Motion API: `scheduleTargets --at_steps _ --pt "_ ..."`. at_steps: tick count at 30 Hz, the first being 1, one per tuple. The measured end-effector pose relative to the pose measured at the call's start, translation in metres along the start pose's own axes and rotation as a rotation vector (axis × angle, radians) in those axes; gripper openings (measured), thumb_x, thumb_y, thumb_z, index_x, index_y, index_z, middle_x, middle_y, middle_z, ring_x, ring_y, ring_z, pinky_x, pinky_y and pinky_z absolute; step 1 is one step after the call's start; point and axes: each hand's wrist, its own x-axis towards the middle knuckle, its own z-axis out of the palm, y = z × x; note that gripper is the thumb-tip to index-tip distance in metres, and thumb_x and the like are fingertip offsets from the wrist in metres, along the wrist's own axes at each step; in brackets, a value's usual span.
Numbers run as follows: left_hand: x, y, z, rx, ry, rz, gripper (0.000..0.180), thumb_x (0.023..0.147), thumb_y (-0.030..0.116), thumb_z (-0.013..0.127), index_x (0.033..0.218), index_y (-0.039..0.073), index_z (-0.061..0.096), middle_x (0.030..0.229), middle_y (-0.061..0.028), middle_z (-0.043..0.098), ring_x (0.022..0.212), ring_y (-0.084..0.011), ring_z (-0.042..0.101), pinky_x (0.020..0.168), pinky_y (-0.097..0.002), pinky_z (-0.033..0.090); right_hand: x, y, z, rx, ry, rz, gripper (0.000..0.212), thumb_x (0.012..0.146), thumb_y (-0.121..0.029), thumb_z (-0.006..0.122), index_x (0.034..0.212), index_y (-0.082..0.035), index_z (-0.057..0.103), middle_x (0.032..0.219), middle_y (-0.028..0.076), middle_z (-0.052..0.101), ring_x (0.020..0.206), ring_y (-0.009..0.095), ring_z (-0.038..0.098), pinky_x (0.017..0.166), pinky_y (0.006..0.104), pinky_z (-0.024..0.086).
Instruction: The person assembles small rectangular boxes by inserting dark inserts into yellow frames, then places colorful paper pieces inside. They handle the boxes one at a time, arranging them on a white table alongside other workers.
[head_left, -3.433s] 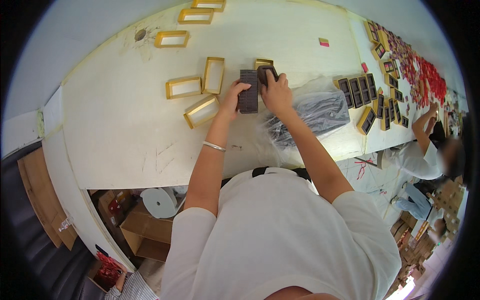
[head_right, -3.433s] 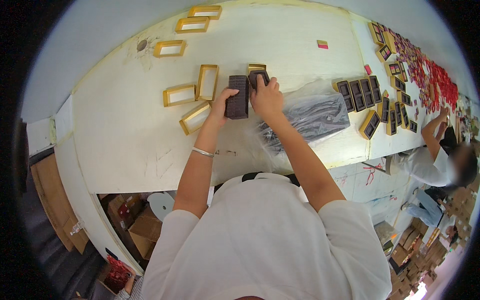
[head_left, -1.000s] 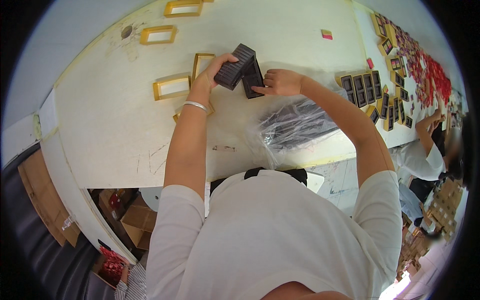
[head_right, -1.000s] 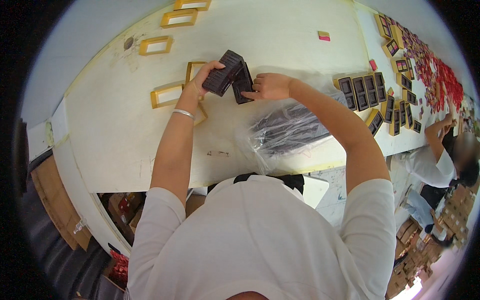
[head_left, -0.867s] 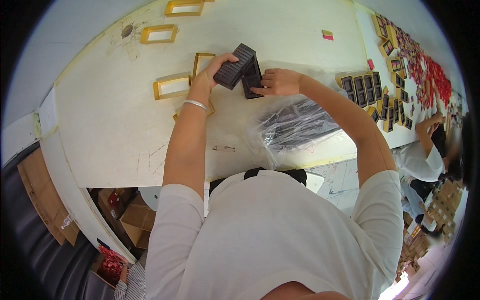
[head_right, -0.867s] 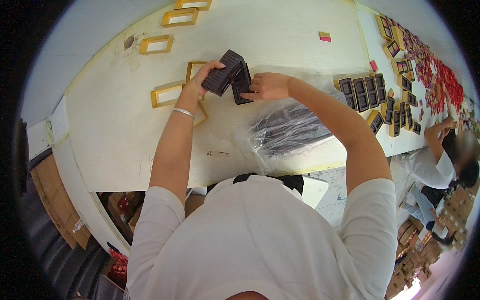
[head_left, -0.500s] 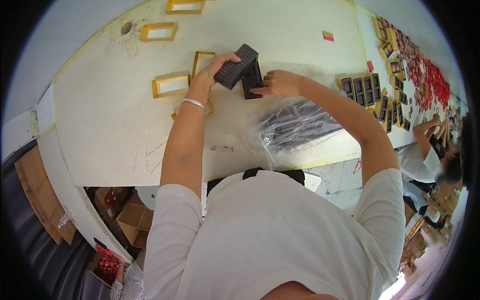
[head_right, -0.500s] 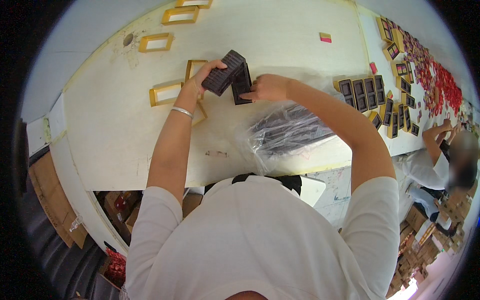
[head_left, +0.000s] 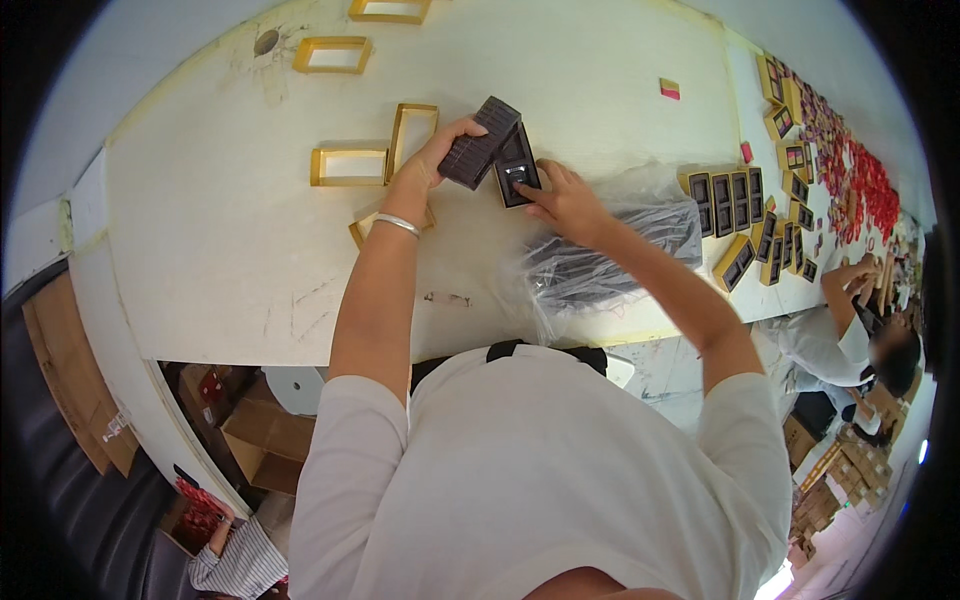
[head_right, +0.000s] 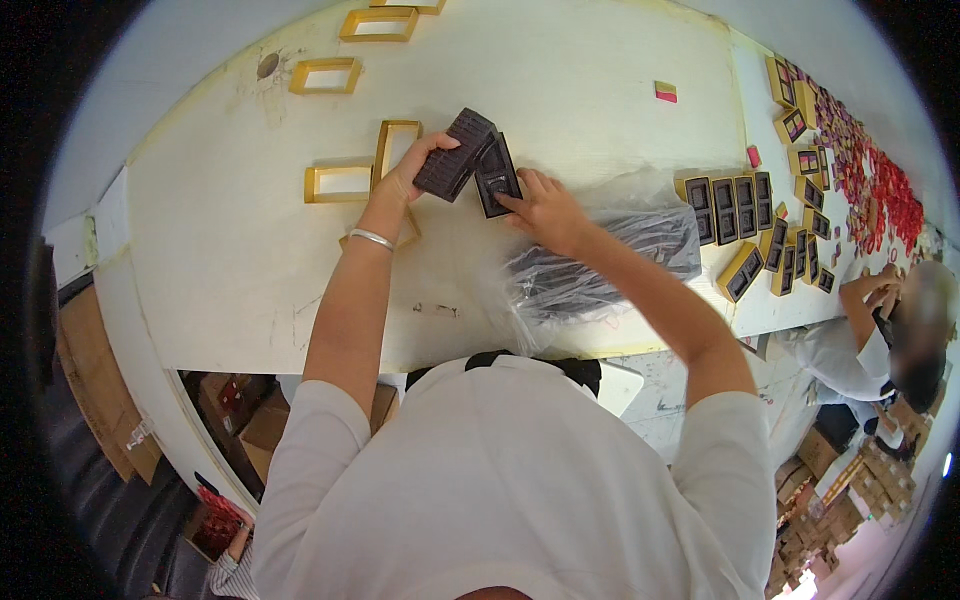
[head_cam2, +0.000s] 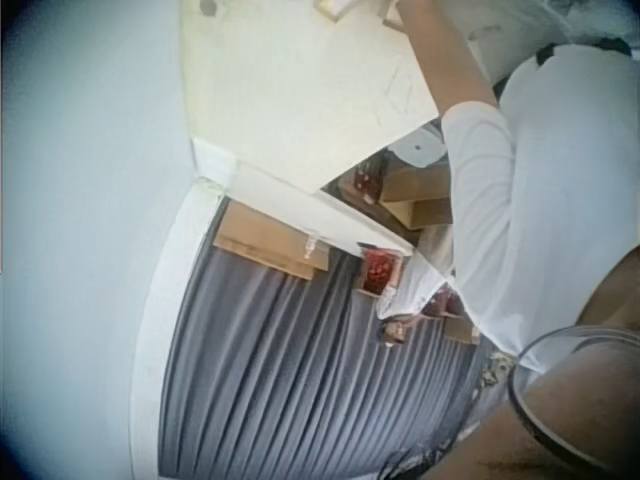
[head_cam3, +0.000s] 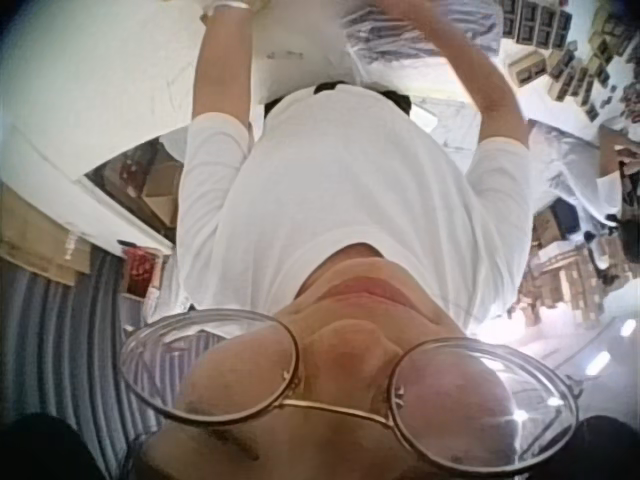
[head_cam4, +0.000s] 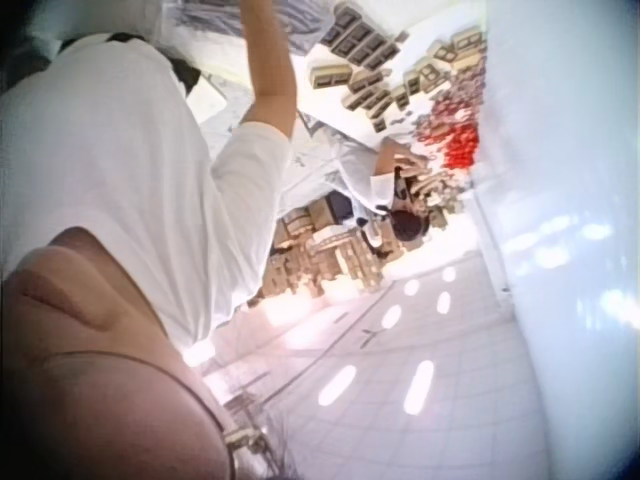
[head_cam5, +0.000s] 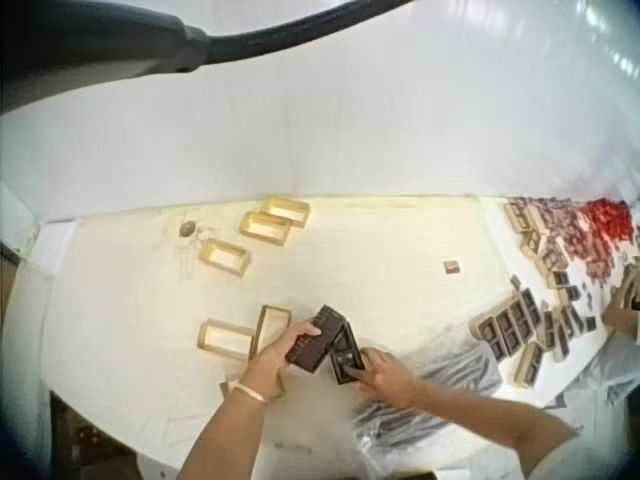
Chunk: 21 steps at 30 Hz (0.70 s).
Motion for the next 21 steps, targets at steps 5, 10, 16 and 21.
scheduleTargets --at_steps 5,10,16,21 --pt "-0.024 -0.007 0.022 -0.143 -0.005 0.159 0.054 0.074 0.022 0.063 0.123 0.009 0.044 0.099 -0.0045 0.058 0.087 -0.0137 0.058 0.071 -0.0304 0.05 -0.009 0.008 -0.003 0.096 0.186 0.315 0.036 0.076 -0.029 0.065 0.106 -0.008 0.063 0.118 0.02 0.047 0.108 0.035 0.047 0.088 0.0409 0.04" --pt "-0.057 -0.035 0.043 -0.222 0.083 0.418 0.071 0.074 0.014 0.071 0.132 0.008 0.031 0.113 -0.0071 0.05 0.101 -0.0166 0.053 0.079 -0.0313 0.048 0.014 -0.035 -0.022 0.885 0.377 0.518 0.047 0.08 -0.025 0.065 0.122 -0.007 0.05 0.116 0.016 0.05 0.099 0.023 0.053 0.083 0.0341 0.043" --pt "-0.093 -0.044 0.05 -0.324 0.236 0.527 0.072 0.078 0.012 0.068 0.135 0.01 0.025 0.115 -0.0088 0.047 0.102 -0.0176 0.053 0.079 -0.0296 0.049 0.039 -0.092 -0.013 1.275 0.32 0.624 0.054 0.088 -0.025 0.057 0.132 -0.004 0.035 0.112 0.011 0.053 0.092 0.012 0.051 0.077 0.0248 0.044" --pt "-0.106 -0.052 0.062 -0.463 0.439 0.633 0.067 0.079 0.01 0.066 0.133 0.011 0.027 0.108 -0.0087 0.05 0.097 -0.0151 0.052 0.08 -0.0294 0.047 0.06 -0.13 -0.002 1.29 0.594 0.694 0.046 0.093 -0.023 0.046 0.132 -0.004 0.035 0.11 0.009 0.049 0.096 0.012 0.045 0.083 0.0235 0.037"
